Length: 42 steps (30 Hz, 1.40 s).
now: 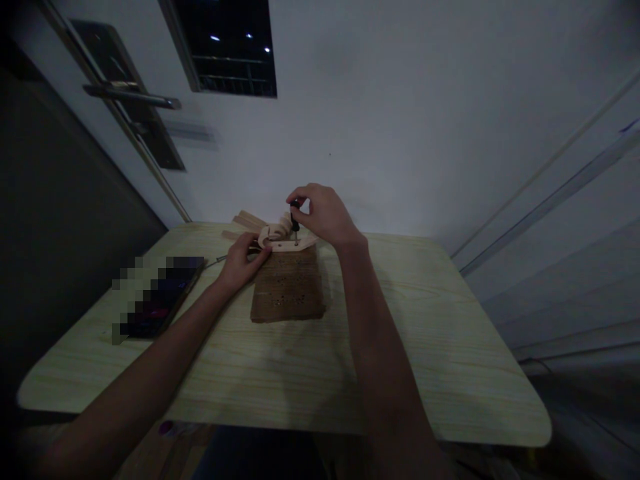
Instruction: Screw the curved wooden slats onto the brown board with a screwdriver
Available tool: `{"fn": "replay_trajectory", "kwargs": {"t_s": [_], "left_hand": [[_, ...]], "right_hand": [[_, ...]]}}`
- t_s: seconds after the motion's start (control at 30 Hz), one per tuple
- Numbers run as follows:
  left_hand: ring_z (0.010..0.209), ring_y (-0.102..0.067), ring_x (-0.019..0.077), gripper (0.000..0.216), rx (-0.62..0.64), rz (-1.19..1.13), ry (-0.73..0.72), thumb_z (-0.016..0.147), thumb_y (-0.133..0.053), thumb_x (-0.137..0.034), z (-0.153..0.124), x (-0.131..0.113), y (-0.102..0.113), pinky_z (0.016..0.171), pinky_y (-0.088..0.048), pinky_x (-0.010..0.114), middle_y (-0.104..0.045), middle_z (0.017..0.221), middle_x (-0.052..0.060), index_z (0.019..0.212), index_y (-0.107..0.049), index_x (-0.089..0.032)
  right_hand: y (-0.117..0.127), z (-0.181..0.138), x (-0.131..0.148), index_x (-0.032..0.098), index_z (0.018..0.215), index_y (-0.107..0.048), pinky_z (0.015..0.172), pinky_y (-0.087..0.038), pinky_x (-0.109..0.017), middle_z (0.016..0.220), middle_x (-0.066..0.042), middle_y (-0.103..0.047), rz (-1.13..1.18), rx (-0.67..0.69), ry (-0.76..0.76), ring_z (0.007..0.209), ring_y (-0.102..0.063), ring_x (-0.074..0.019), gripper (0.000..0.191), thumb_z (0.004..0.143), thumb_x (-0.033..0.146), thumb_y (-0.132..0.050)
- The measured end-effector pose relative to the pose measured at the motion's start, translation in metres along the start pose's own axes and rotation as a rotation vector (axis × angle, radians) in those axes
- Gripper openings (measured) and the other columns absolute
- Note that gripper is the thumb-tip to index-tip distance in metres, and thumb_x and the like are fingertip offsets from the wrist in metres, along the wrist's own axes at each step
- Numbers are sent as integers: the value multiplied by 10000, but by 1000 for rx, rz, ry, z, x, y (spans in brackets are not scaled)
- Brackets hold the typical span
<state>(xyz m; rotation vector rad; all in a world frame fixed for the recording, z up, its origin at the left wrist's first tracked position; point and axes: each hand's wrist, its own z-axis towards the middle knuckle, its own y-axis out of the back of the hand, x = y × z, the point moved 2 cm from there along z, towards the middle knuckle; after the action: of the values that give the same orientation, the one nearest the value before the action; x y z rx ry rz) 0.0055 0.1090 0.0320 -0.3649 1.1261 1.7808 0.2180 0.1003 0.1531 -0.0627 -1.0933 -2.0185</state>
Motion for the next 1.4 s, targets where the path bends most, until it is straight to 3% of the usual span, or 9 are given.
{"fn": "replay_trajectory", "kwargs": {"t_s": [0.2, 0.4, 0.67, 0.93, 1.03, 1.27, 1.4], "left_hand": [[824, -636, 190, 293, 7, -9, 0, 880, -564, -459, 0, 1, 0, 754, -581, 359, -598, 951, 68, 969, -555, -180], [817, -635, 190, 285, 0, -9, 1, 880, -572, -466, 0, 0, 0, 743, -585, 347, -603, 938, 63, 949, -560, -189], [818, -643, 190, 298, -1, -12, -1, 883, -568, -468, 0, 1, 0, 741, -584, 344, -606, 939, 63, 967, -558, -183], [819, -642, 190, 309, 2, -10, -5, 891, -560, -479, 0, 2, -1, 748, -581, 352, -600, 937, 62, 962, -558, -178], [826, -639, 191, 316, 5, -18, -1, 889, -560, -479, 0, 2, -1, 757, -583, 358, -596, 954, 68, 967, -558, -173], [827, -633, 189, 296, 1, -23, -11, 884, -570, -463, 0, 2, -1, 752, -582, 351, -602, 951, 68, 957, -564, -176], [818, -635, 189, 285, 2, -15, -4, 882, -569, -452, 0, 2, -1, 741, -578, 346, -607, 941, 66, 961, -563, -178]], "right_hand": [[-1, 0, -1, 196, 982, -704, 684, -422, -280, 834, -16, -660, 29, 8, -11, 650, -513, -120, 176, 815, 225, -656], [-1, 1, -1, 191, 892, -718, 688, -410, -282, 814, -20, -667, 27, 3, -12, 682, -533, -131, 104, 812, 252, -693], [1, 1, -5, 190, 972, -742, 736, -450, -306, 893, -42, -722, -28, -6, -14, 638, -548, -125, 229, 786, 132, -622], [3, 0, 0, 169, 809, -669, 681, -433, -295, 824, -32, -674, -4, -31, -40, 599, -511, -108, 65, 771, 218, -688], [1, -1, 2, 171, 772, -619, 624, -424, -275, 768, -13, -652, 46, -33, -78, 579, -525, -104, 116, 761, 244, -708], [-1, -1, 7, 201, 994, -644, 629, -436, -247, 762, 18, -637, 87, 0, -80, 623, -570, -107, 215, 784, 221, -682], [-1, 1, 4, 190, 892, -682, 649, -437, -264, 742, 1, -652, 65, 6, -75, 628, -568, -115, 124, 798, 268, -705]]}}
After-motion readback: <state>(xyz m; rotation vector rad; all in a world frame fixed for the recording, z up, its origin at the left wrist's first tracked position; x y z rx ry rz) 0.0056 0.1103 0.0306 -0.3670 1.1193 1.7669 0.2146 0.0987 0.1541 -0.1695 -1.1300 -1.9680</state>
